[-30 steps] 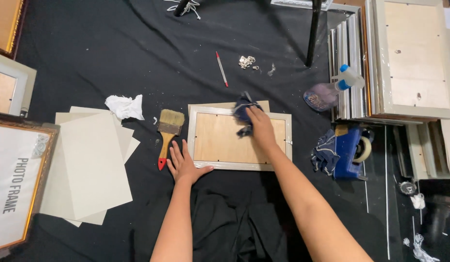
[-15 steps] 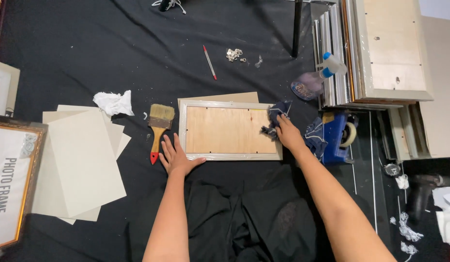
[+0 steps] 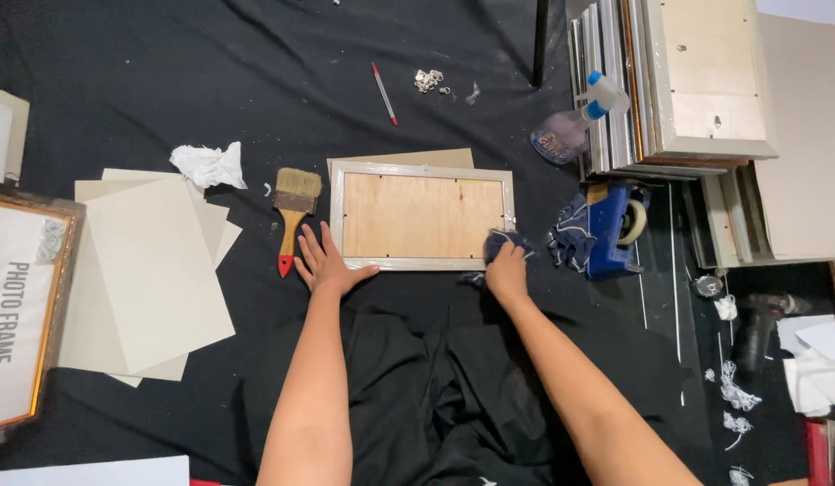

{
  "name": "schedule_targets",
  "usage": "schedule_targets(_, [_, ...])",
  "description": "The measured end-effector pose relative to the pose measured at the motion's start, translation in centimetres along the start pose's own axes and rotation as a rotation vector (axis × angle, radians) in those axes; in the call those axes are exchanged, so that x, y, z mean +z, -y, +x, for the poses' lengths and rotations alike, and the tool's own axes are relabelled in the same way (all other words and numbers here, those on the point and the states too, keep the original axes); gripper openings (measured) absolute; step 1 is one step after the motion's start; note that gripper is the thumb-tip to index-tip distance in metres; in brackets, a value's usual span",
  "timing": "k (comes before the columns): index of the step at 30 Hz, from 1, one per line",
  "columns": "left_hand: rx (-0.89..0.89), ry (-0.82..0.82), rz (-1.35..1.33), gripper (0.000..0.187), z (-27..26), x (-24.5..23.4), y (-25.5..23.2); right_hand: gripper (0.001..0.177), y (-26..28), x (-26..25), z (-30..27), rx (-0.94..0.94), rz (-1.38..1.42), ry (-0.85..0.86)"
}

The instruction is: Securing the wooden backing into a picture frame and cleaning the assembly with a cloth and brush.

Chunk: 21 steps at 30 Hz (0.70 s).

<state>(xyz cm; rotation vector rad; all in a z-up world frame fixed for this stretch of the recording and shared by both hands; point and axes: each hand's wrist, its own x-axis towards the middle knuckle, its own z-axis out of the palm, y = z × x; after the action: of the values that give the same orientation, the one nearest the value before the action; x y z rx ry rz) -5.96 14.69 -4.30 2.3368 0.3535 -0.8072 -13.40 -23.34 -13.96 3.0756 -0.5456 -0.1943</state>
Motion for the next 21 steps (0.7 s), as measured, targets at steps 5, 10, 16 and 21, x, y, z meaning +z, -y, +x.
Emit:
schedule_targets(5, [0.039, 0.048, -0.082, 0.153, 2.4, 0.8, 1.8, 0.050, 10.1, -1.9, -3.0, -0.018, 0.231, -0.036])
schedule_targets(10, [-0.019, 0.070, -0.307, 0.078, 3.9, 1.2, 2.2, 0.045, 21.7, -5.7, -6.1, -0.300, 0.227, -0.097])
schedule_targets(16, [-0.038, 0.018, -0.496, 0.076, 3.5, 0.6, 2.6, 0.035, 29.2, -5.9, -6.0, -0.597, 0.516, 0.184])
schedule_targets(21, [-0.012, -0.019, -0.330, 0.069, 1.5, 0.4, 1.9, 0.057, 23.5, -13.6, -2.8, -0.366, 0.583, 0.208])
